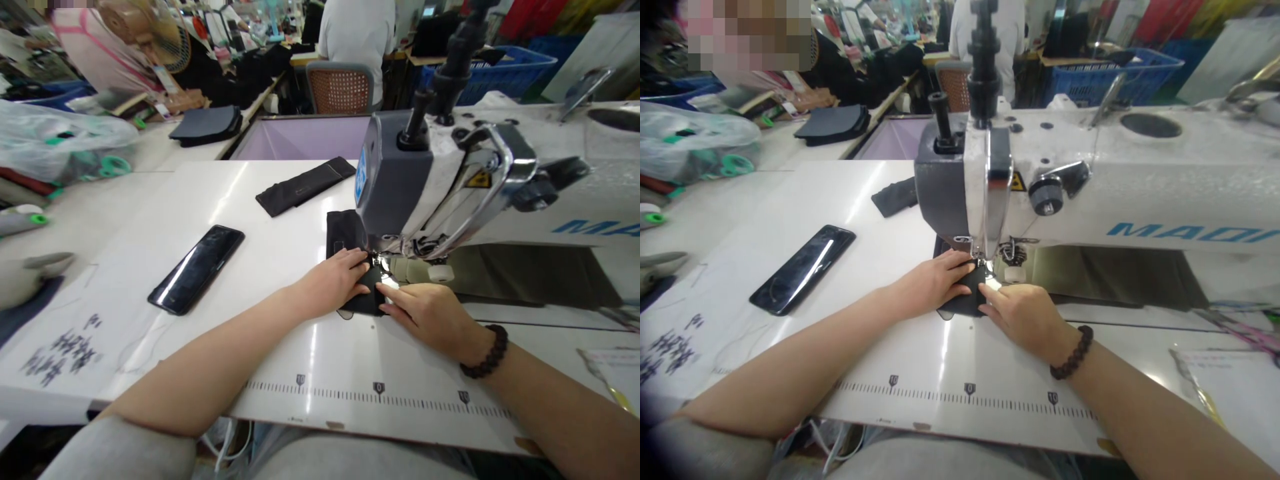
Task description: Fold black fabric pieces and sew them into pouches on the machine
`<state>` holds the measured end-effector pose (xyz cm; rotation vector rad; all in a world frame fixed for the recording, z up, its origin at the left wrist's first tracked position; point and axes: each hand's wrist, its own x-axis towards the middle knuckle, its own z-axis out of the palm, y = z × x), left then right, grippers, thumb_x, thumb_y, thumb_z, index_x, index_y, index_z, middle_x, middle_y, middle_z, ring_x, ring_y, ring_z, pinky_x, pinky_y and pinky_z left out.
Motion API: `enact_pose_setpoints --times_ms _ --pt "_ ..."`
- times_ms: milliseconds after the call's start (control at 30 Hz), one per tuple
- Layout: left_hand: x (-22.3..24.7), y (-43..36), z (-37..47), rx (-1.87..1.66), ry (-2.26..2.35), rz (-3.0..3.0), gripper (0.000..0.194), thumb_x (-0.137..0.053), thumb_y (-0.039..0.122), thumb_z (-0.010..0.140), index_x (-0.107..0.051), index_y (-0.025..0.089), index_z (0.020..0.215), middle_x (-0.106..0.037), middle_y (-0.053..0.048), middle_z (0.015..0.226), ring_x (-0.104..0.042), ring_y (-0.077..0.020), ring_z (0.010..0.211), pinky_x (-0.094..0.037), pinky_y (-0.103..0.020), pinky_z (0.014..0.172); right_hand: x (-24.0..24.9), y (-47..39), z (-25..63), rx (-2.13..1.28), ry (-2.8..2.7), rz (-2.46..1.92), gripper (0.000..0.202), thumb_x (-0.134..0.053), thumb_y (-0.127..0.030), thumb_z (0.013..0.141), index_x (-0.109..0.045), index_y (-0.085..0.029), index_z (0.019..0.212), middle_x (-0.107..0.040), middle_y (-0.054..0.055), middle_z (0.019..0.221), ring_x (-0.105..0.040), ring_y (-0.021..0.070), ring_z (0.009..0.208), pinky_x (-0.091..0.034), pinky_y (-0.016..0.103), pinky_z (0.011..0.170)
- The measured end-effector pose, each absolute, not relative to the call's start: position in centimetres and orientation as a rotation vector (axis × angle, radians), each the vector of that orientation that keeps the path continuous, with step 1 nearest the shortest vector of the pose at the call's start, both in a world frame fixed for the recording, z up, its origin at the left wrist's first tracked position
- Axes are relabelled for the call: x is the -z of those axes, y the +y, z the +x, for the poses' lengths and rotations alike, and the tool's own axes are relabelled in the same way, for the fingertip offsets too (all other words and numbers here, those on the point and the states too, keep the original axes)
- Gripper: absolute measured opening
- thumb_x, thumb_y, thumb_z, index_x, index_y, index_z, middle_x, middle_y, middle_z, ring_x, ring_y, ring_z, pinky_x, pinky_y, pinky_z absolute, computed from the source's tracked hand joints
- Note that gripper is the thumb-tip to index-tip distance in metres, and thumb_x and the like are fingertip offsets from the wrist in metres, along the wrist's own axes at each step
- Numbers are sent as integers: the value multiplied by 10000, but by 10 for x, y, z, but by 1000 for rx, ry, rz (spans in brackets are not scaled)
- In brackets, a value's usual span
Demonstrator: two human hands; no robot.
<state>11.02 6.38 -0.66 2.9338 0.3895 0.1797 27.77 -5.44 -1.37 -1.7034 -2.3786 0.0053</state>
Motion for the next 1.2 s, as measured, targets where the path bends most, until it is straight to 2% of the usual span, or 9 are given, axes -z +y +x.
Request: enact_pose_setpoints --times_ms 800,1100,1200 --pt "3 73 111 -108 361 2894 382 -441 309 866 -485 56 1149 -453 -149 1234 -383 -234 1188 -329 -345 997 14 -51 274 0 -2322 -1775 281 -438 -266 848 -576 -133 1054 -669 38 744 -608 139 621 -390 244 523" --pt "6 78 113 -187 330 2926 354 -460 302 858 -506 60 1113 -502 -141 1154 -423 -238 1139 -370 -361 953 15 -49 272 34 -2308 -1817 300 -456 -286 840 -563 -136 1076 -672 37 732 -608 145 608 -371 241 498" --pt "6 75 111 -234 261 2957 294 -456 287 861 -554 72 1036 -531 -126 1099 -469 -233 1066 -392 -364 924 16 -50 275 23 -2315 -1779 299 -437 -292 852 -562 -137 1075 -669 43 745 -603 140 621 -359 237 502"
